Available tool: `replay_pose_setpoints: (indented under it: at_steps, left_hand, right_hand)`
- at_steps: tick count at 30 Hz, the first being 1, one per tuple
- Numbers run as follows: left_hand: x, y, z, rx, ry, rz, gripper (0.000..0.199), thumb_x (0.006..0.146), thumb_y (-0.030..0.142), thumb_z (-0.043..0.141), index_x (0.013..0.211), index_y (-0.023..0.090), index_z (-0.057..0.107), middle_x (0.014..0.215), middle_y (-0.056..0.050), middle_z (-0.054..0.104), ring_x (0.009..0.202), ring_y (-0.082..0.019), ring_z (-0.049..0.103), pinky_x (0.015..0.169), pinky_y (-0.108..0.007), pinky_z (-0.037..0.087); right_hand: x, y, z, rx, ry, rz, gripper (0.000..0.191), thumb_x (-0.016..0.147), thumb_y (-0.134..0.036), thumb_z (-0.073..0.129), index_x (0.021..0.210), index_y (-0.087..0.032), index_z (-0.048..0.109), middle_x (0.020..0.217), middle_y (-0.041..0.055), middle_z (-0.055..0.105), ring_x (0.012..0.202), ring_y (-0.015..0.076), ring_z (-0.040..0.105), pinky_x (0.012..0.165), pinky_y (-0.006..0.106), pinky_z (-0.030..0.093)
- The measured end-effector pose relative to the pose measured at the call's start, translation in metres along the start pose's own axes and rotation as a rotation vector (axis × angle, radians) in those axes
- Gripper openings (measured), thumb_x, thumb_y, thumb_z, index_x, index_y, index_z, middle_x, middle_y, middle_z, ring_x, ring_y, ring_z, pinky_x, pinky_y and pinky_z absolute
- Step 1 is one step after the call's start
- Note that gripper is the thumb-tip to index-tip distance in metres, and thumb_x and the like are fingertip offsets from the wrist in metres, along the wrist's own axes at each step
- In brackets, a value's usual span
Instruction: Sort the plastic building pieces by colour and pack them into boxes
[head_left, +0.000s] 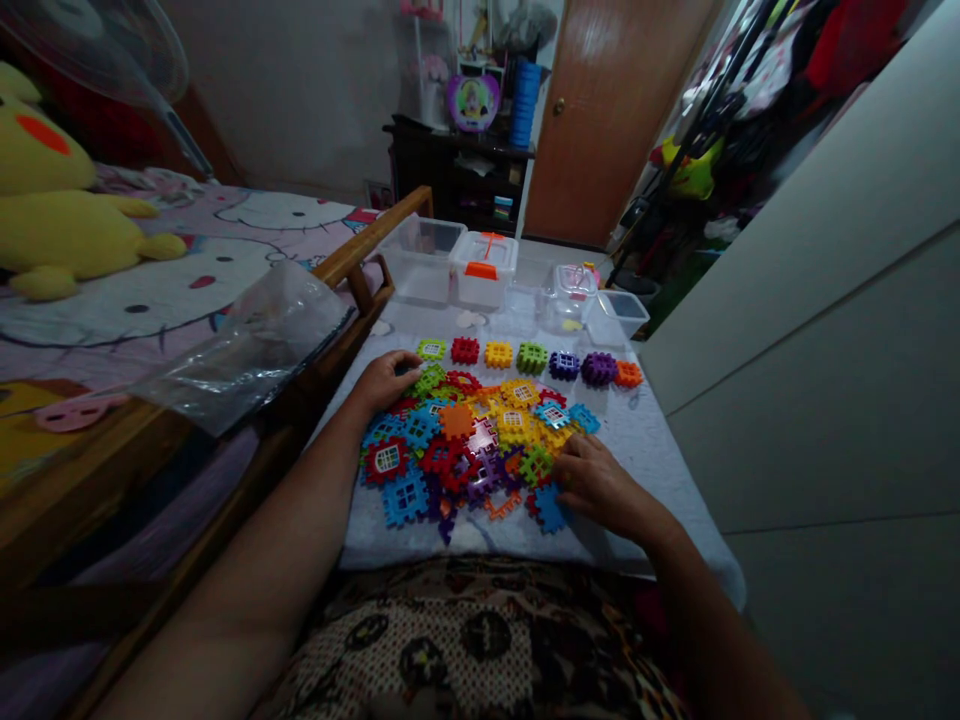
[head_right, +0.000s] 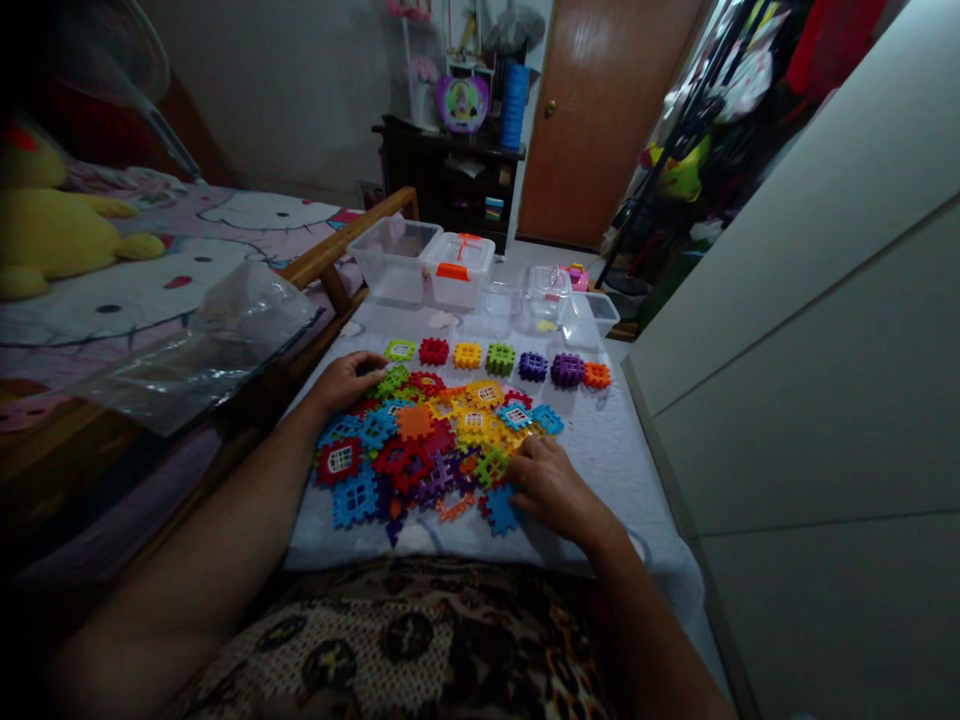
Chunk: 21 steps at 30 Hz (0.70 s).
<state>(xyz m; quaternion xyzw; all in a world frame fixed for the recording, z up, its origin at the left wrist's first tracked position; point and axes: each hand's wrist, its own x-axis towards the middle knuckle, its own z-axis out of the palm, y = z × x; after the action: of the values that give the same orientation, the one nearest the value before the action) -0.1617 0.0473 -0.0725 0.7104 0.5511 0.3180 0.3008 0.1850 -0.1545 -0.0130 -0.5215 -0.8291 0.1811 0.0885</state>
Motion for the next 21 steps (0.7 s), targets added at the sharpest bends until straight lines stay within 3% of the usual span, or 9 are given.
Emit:
replay_pose_setpoints:
  at_steps: [15,21]
  left_hand:
    - [0.0,-0.001,0.0,0.019,-0.008,0.02,0.042,0.071,0.05,0.061,0.096,0.017,0.069,0.101,-0.009,0.072,0.095,-0.026,0.066,0.091,-0.038,0.049]
    - [0.001,-0.001,0.0,0.018,-0.007,0.011,0.041,0.071,0.05,0.062,0.096,0.018,0.07,0.101,-0.008,0.073,0.094,-0.026,0.066,0.093,-0.039,0.05]
  right_hand:
    - [0.029,0.002,0.017,-0.025,0.253,0.074,0.011,0.082,-0.01,0.058,0.078,-0.019,0.062,0.088,0.0071,0.057,0.088,0.0232,0.051,0.08,0.037,0.042]
    - [0.05,-0.003,0.008,0.085,0.432,0.039,0.011,0.081,-0.011,0.056,0.08,-0.021,0.058,0.093,0.0058,0.06,0.089,0.0214,0.055,0.082,0.035,0.044]
